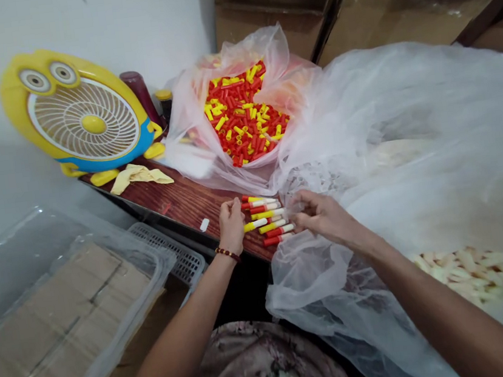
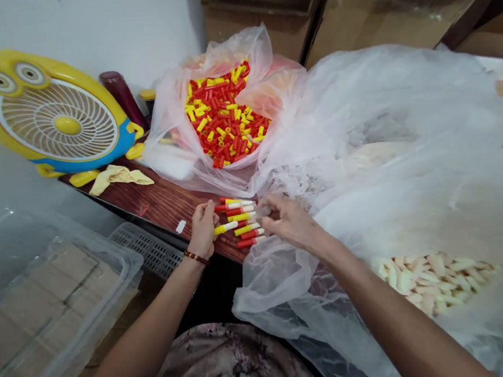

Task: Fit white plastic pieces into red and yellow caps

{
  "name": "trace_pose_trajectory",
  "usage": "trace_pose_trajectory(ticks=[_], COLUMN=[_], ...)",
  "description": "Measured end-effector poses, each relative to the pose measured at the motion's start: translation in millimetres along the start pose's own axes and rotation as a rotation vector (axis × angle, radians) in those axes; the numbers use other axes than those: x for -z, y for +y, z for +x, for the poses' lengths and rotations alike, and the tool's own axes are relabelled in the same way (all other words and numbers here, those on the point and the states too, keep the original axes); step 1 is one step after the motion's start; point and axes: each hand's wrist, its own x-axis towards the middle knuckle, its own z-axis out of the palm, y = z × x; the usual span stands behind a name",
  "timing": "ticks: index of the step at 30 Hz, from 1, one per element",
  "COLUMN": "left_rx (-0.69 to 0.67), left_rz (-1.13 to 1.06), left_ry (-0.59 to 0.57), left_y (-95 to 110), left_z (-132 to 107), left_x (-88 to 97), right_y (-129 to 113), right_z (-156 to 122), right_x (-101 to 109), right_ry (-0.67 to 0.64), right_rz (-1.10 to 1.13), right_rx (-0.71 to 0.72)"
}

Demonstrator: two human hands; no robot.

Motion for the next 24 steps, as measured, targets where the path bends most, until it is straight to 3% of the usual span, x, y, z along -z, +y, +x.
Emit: trace_pose_trajectory(ticks=[2,6,15,20,24], left_rx=[-0.035,-0.076,-0.104,-0.071,-0.035], left_rz=[-0.014,-0.02,0.053,-0.012,0.014], left_ry=[0.004,-0.001,-0.099,-0.048,-0.074], left_y=[0.0,-3.0,-8.2,-4.6,-5.3], left_z=[-4.1,-7.9,-7.0,-10.1,-12.3], left_x=[-5.2,-9.5,-4.4,-9.7,-11.5], right_y=[-4.7,-5.3,-5.0,2.1,5.9], right_z=[-8.4,-16.0,-19.3,-22.3,-23.8], right_x=[-15.1,-31.6,-23.0,-28.6,-27.3], right_ry=[-0.033,-0.014,-0.069,-0.015,-0.029], right_rz=[0.121,0.159,0.197,0.21,0.267], right_rx=[-0.002,0.049,0.04,0.045,0.031])
